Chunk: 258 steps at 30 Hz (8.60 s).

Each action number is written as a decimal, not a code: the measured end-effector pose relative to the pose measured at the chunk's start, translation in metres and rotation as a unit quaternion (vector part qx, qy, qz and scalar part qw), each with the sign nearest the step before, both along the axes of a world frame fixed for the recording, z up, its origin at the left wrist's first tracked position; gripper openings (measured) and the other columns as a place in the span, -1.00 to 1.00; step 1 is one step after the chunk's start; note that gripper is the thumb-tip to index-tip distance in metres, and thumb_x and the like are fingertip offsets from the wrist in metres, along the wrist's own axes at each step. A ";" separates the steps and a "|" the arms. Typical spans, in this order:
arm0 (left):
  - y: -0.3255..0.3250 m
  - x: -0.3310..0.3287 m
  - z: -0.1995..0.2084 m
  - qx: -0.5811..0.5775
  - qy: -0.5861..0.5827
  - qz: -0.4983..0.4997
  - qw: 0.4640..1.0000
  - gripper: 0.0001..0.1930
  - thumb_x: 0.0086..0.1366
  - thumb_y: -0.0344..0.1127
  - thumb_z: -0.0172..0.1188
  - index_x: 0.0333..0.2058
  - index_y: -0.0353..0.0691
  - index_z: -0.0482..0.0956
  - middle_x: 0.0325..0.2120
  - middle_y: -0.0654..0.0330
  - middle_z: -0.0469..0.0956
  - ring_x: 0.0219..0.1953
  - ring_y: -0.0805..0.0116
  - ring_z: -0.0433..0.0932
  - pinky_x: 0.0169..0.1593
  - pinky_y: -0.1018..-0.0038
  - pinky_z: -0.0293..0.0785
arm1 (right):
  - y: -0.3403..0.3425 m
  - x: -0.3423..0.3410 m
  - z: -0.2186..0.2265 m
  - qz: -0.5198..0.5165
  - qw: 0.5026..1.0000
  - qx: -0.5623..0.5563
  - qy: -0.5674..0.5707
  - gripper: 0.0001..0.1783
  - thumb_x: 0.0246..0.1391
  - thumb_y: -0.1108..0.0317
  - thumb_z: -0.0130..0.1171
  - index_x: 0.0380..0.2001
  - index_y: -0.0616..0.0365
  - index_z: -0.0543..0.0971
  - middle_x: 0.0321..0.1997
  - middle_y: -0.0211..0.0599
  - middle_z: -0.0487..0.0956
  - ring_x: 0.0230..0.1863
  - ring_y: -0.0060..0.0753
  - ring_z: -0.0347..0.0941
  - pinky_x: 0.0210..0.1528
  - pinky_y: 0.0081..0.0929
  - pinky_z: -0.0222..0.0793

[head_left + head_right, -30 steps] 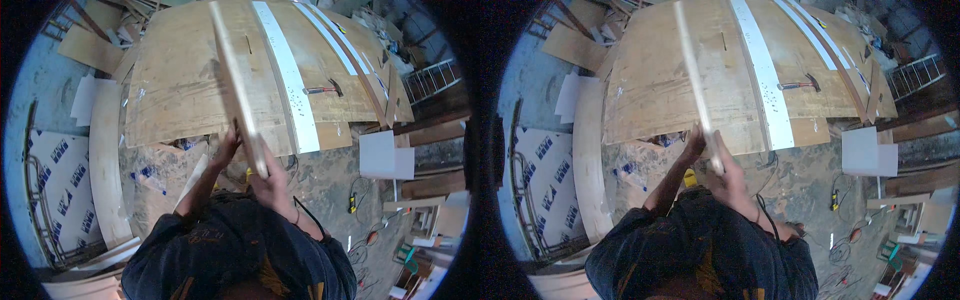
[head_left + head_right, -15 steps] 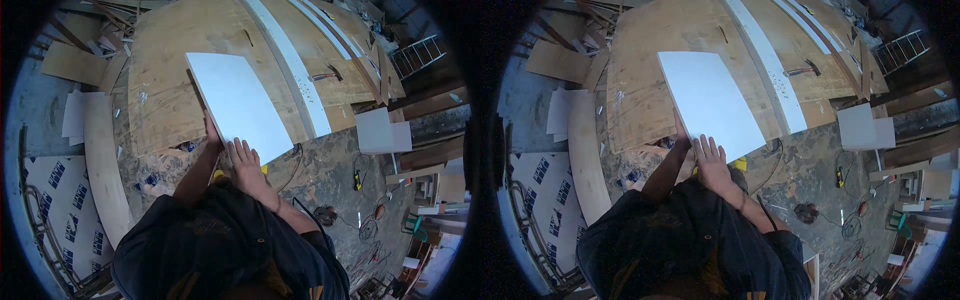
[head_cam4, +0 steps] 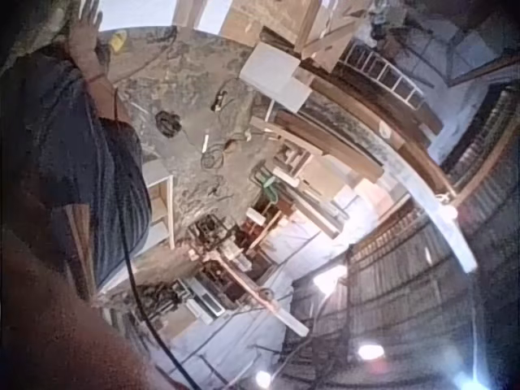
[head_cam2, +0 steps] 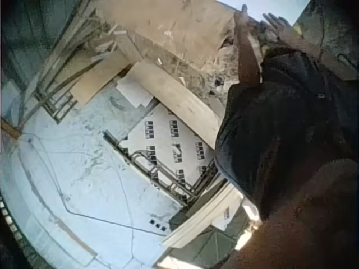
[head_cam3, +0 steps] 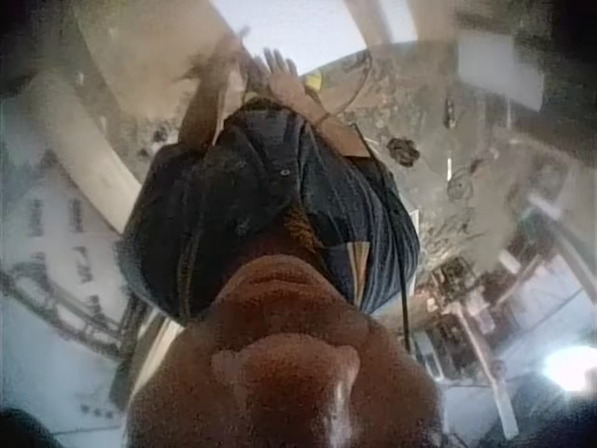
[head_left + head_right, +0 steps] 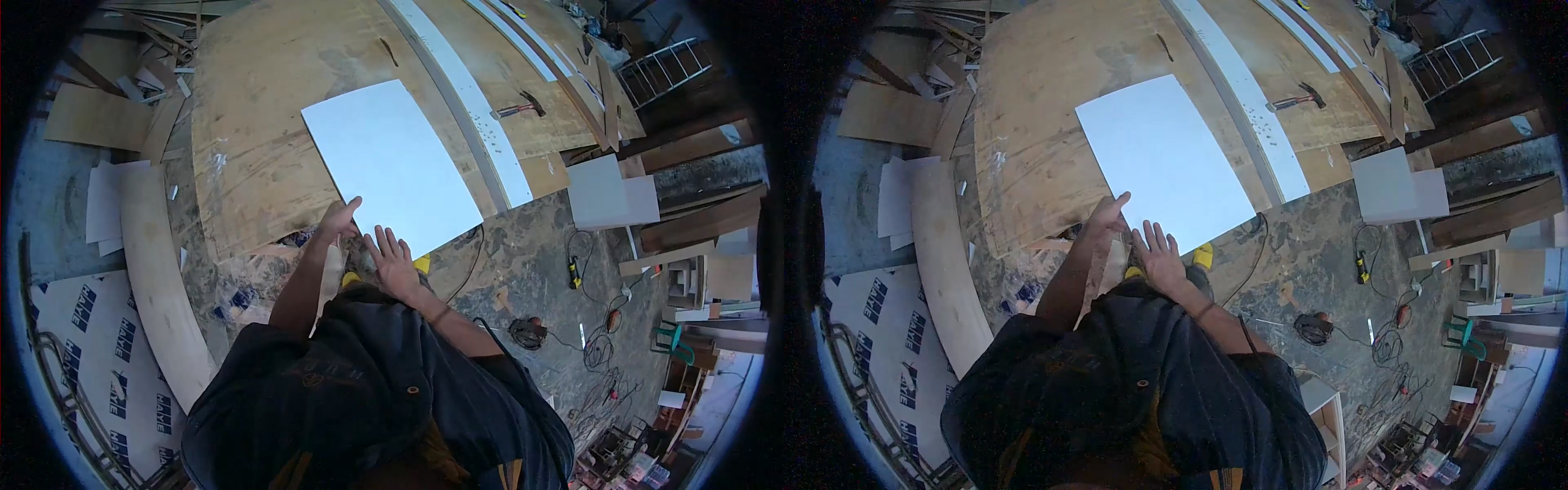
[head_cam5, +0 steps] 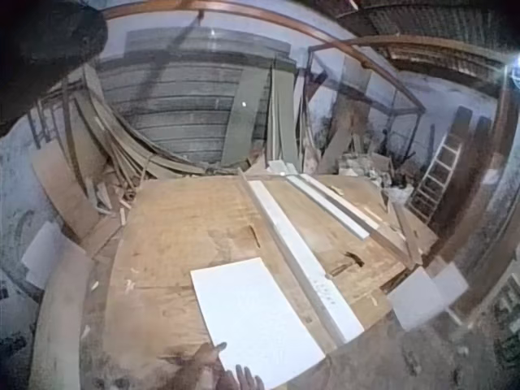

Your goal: The person picks up several wood pieces from the workshop floor, places them on a table, and measures the length and width of the wood using a tape measure.

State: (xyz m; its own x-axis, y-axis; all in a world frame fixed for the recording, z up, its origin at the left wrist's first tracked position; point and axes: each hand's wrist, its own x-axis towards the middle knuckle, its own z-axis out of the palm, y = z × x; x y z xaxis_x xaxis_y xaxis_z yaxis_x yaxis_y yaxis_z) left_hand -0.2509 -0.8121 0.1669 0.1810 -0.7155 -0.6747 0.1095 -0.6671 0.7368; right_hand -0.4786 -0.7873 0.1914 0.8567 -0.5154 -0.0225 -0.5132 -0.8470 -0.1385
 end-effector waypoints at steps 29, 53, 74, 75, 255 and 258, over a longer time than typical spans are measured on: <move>0.094 0.056 0.298 -0.290 -0.337 -0.124 0.887 -0.72 0.25 -0.29 0.29 -0.16 -0.39 0.60 -0.36 0.18 0.63 -0.28 0.50 0.51 -0.19 0.45 0.46 | -0.211 -0.029 0.170 -0.148 0.792 0.148 -0.573 -0.10 0.02 0.16 0.35 0.30 0.37 0.18 0.26 0.09 0.34 0.30 -0.02 0.26 0.34 -0.21 0.13; -0.146 -0.150 0.073 -0.462 -0.370 -0.284 0.755 -0.72 0.22 -0.28 0.13 -0.11 -0.23 0.59 -0.07 0.00 0.55 -0.01 0.04 0.46 0.14 0.17 0.29 | -0.081 -0.172 -0.051 -0.460 0.354 0.523 -0.624 -0.11 0.31 -0.34 -0.39 0.41 0.16 0.03 0.48 -0.12 0.07 0.42 -0.02 0.04 0.38 -0.16 0.04; -0.024 -0.092 -0.157 -0.076 0.316 0.362 0.874 -0.53 0.44 0.05 -0.22 0.02 -0.12 0.51 -0.14 0.26 0.58 -0.06 0.38 0.51 0.00 0.35 0.41 | -0.122 -0.159 -0.072 -0.525 0.357 0.596 -0.492 -0.23 0.22 -0.31 -0.34 0.24 0.04 0.28 0.27 -0.20 0.35 0.28 -0.06 0.25 0.25 -0.07 0.24; -0.035 -0.102 -0.141 -0.059 0.339 0.372 0.862 -0.52 0.44 0.07 -0.23 0.00 -0.12 0.52 -0.18 0.24 0.59 -0.12 0.38 0.53 -0.04 0.37 0.44 | -0.119 -0.176 -0.078 -0.520 0.358 0.591 -0.503 -0.28 0.24 -0.28 -0.32 0.19 0.05 0.32 0.21 -0.21 0.40 0.24 -0.08 0.29 0.21 -0.10 0.28; -0.432 0.322 -0.042 -0.125 -0.588 0.101 0.793 -0.48 0.33 -0.32 -0.07 0.27 -0.23 0.29 0.37 0.03 0.08 0.42 -0.02 -0.04 0.41 0.03 -0.17 | -0.326 0.351 -0.033 -0.171 0.984 0.047 0.025 -0.28 0.27 -0.02 -0.12 0.44 -0.16 0.03 0.52 0.12 -0.21 0.45 0.57 -0.41 0.12 0.79 -0.31; -0.440 0.326 -0.039 -0.134 -0.591 0.097 0.790 -0.47 0.33 -0.32 -0.06 0.28 -0.23 0.28 0.37 0.03 0.07 0.41 -0.02 -0.03 0.41 0.04 -0.16 | -0.334 0.356 -0.039 -0.179 0.983 0.036 0.009 -0.28 0.26 -0.01 -0.11 0.44 -0.17 0.03 0.52 0.12 -0.19 0.45 0.57 -0.40 0.12 0.79 -0.29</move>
